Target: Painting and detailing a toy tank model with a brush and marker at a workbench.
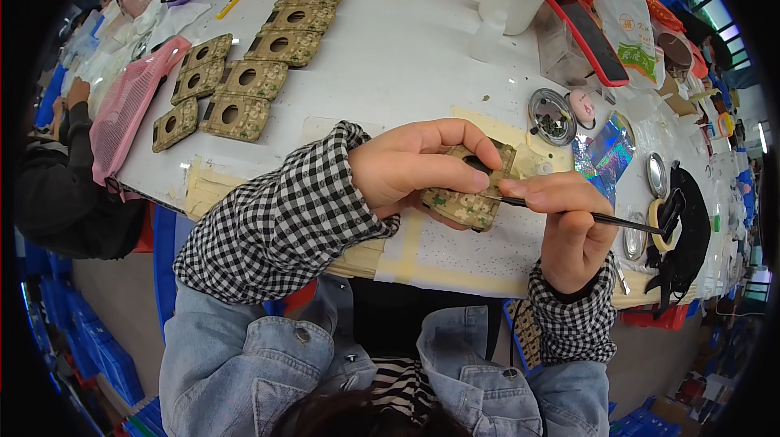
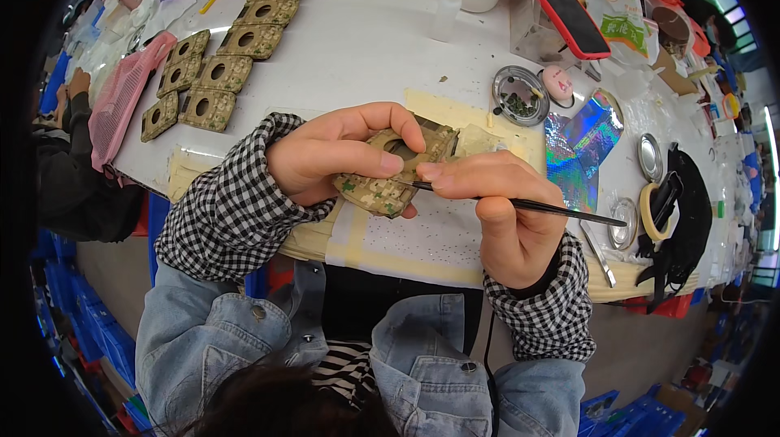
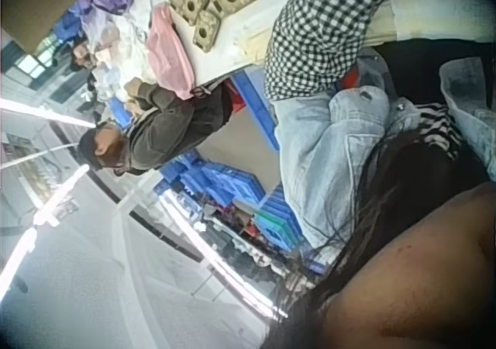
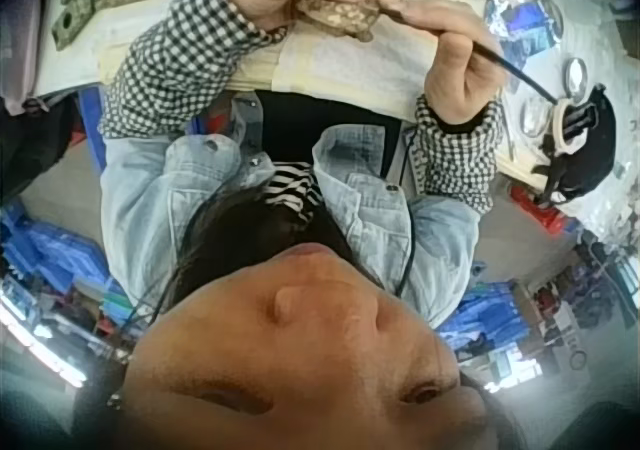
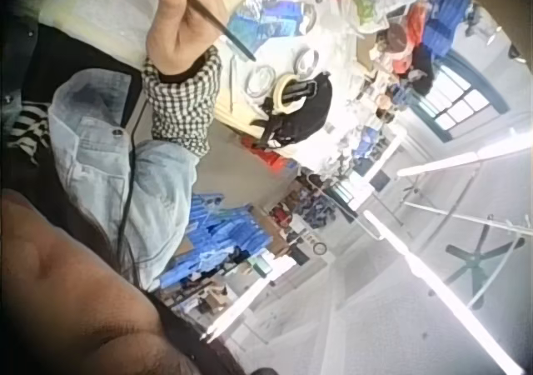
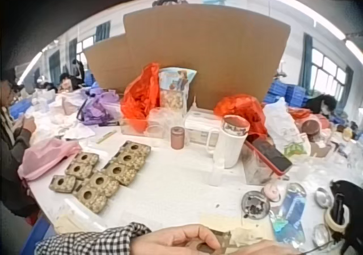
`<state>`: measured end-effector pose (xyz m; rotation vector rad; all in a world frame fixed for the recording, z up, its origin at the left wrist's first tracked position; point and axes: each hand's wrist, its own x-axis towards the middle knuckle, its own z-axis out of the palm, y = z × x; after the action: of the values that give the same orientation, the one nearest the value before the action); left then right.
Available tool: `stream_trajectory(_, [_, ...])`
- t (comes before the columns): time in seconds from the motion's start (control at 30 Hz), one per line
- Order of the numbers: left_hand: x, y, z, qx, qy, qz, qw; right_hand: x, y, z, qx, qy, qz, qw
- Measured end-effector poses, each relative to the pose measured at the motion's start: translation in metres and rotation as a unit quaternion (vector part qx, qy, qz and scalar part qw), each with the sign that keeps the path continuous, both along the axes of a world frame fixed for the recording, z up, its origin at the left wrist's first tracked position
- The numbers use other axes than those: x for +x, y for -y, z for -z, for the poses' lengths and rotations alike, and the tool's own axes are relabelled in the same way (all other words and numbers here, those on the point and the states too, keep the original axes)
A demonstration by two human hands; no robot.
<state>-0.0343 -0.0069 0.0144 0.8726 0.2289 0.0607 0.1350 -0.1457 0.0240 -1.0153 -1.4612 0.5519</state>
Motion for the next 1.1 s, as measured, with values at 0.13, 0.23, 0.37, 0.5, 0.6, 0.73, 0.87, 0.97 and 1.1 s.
stream_trajectory(0.13, [0.0, 0.0, -0.001, 0.0, -0.001, 0.0, 1.0, 0.0, 0.0, 0.0, 0.0, 0.001, 0.0, 1.0])
stream_trajectory(0.23, [0.0, 0.0, -0.003, 0.003, -0.006, 0.0, 1.0, 0.0, 0.0, 0.001, 0.0, 0.001, 0.001, 1.0])
stream_trajectory(0.37, [-0.001, 0.001, -0.003, 0.003, -0.007, -0.004, 1.0, 0.0, 0.0, 0.0, 0.0, 0.004, 0.002, 1.0])
stream_trajectory(0.5, [-0.001, 0.001, -0.001, 0.003, -0.002, -0.004, 1.0, 0.0, 0.0, 0.0, -0.002, 0.004, 0.003, 1.0])
stream_trajectory(0.6, [0.0, 0.0, 0.0, -0.001, 0.001, -0.001, 1.0, 0.0, 0.0, 0.0, -0.003, 0.005, 0.003, 1.0])
stream_trajectory(0.73, [0.0, 0.0, 0.001, 0.0, 0.001, 0.0, 1.0, 0.0, 0.0, 0.001, -0.004, 0.005, 0.006, 1.0])
stream_trajectory(0.87, [0.0, -0.001, 0.001, 0.007, 0.0, 0.001, 1.0, 0.001, 0.0, 0.002, -0.002, 0.009, 0.008, 1.0])
stream_trajectory(0.97, [-0.001, -0.001, -0.001, 0.007, -0.002, -0.002, 1.0, 0.001, 0.0, 0.002, 0.007, 0.001, 0.02, 1.0])
stream_trajectory(1.1, [0.0, -0.002, -0.01, -0.003, -0.03, -0.042, 0.999, 0.007, 0.005, 0.006, 0.033, -0.004, 0.081, 0.996])
